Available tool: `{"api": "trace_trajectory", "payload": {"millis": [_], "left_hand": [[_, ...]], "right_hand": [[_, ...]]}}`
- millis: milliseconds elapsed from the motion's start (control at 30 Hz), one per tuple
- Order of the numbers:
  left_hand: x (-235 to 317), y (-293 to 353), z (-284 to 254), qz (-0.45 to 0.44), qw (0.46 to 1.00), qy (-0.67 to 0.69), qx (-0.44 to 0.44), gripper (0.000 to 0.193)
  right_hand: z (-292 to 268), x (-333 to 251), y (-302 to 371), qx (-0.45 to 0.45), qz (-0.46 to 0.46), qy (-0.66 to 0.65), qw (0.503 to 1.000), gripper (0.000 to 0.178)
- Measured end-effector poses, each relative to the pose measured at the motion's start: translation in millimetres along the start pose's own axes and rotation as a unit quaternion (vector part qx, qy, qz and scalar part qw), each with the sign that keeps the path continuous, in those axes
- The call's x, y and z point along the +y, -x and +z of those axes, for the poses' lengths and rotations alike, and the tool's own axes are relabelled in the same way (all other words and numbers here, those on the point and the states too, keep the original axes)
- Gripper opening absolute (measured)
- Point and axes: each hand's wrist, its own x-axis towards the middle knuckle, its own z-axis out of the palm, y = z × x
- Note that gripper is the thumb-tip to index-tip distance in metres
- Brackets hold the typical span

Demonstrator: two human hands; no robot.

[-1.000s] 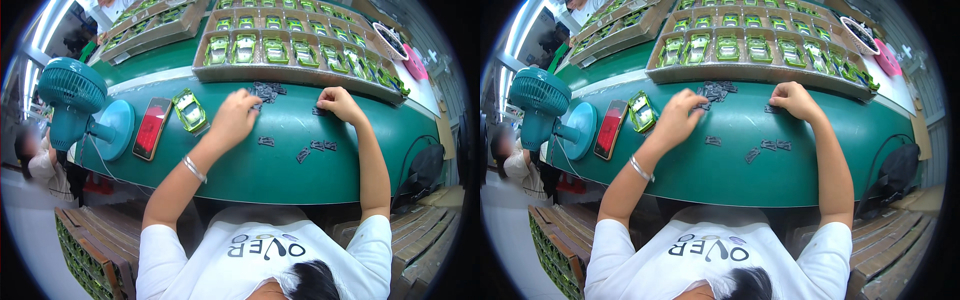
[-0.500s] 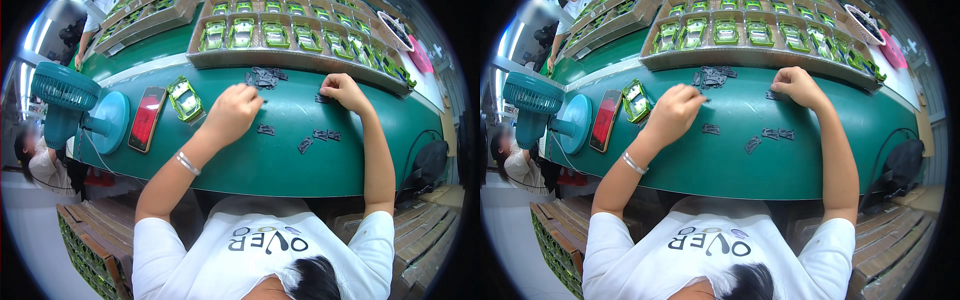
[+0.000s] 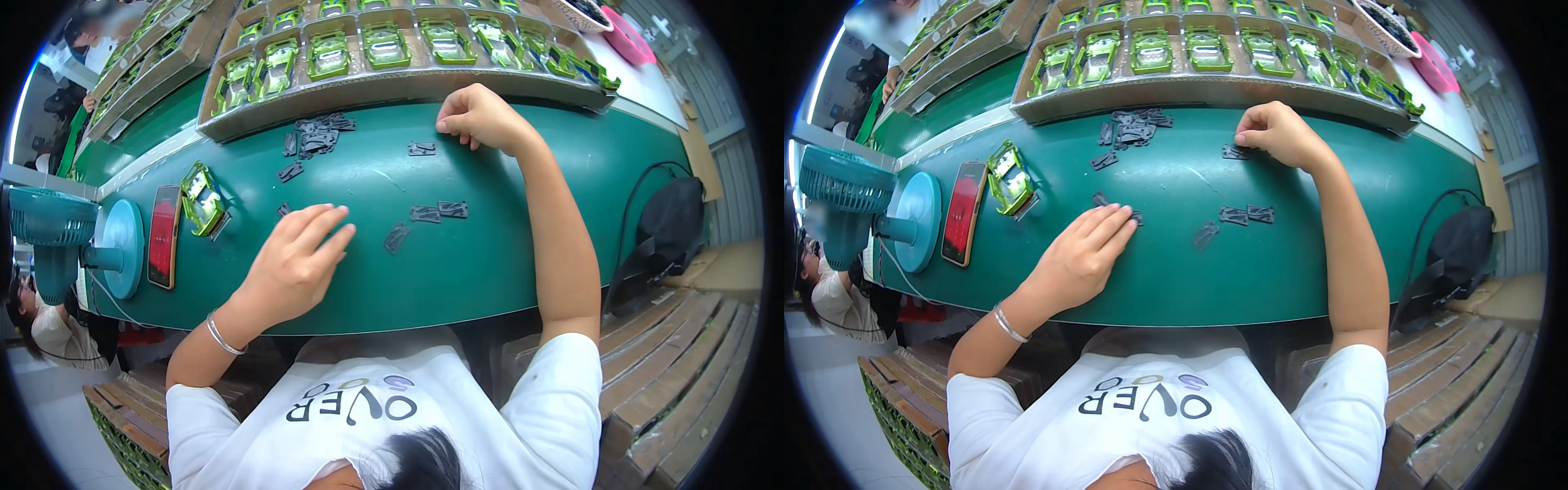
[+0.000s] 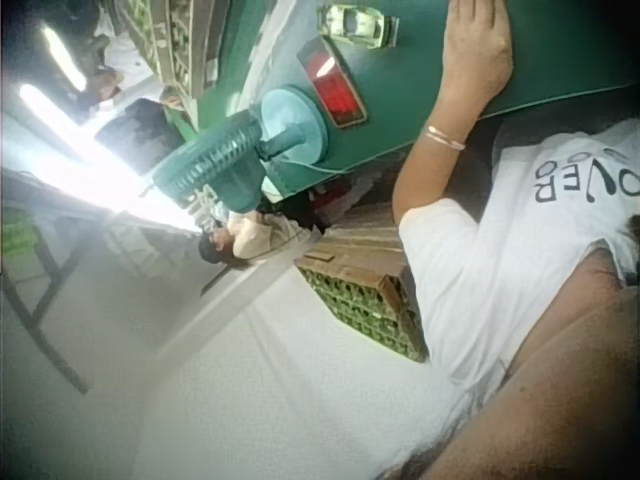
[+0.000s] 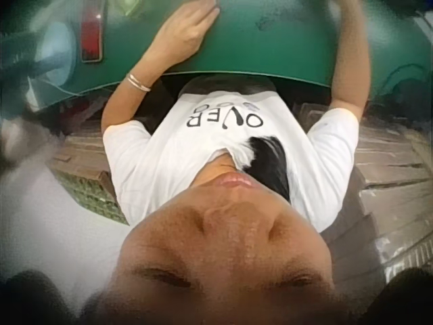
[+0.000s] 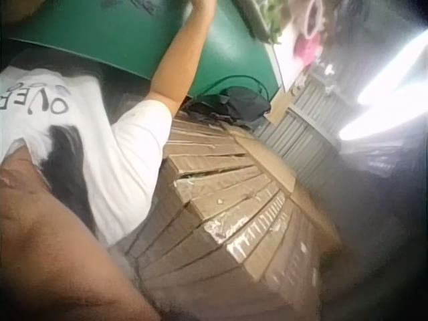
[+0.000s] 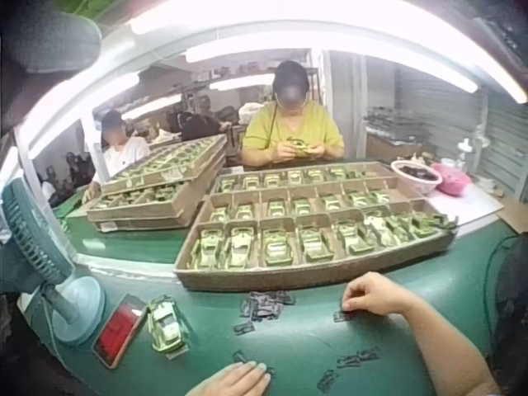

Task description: The person attaches pieces to a model car shell, sets the shell aside, arranges small plastic components on the table, and applies adhesive onto the components from a squeeze bottle.

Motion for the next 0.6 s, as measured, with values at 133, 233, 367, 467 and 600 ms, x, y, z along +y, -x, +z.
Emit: {"api": "trace_trajectory", "payload": {"millis": [133,233,367,467,600], "left_hand": [[3,-4,-9,-0.026,0.999,-0.026,-0.005,0.03],[12,-24,-13,-0.01,1.0,0.014,-0.002,0.03],[27,-55,-2,0.071,0.996,0.044,-0.018,0.032],[35,-72,13,0.107,0.993,0.043,-0.018,0.034],[42,-88,32,0.136,0.99,0.024,-0.031,0.034]], "right_hand": [[-9,9,0,0.006,0.025,-0.048,0.998,0.009],[-14,14,0,0.006,0.032,-0.058,0.998,0.009],[-9,13,0,0.011,0.047,-0.031,0.998,0.01],[0,11,-3,0.007,-0.033,-0.046,0.998,0.01],[3,7,-1,-0.007,-0.071,0.026,0.997,0.011]]}}
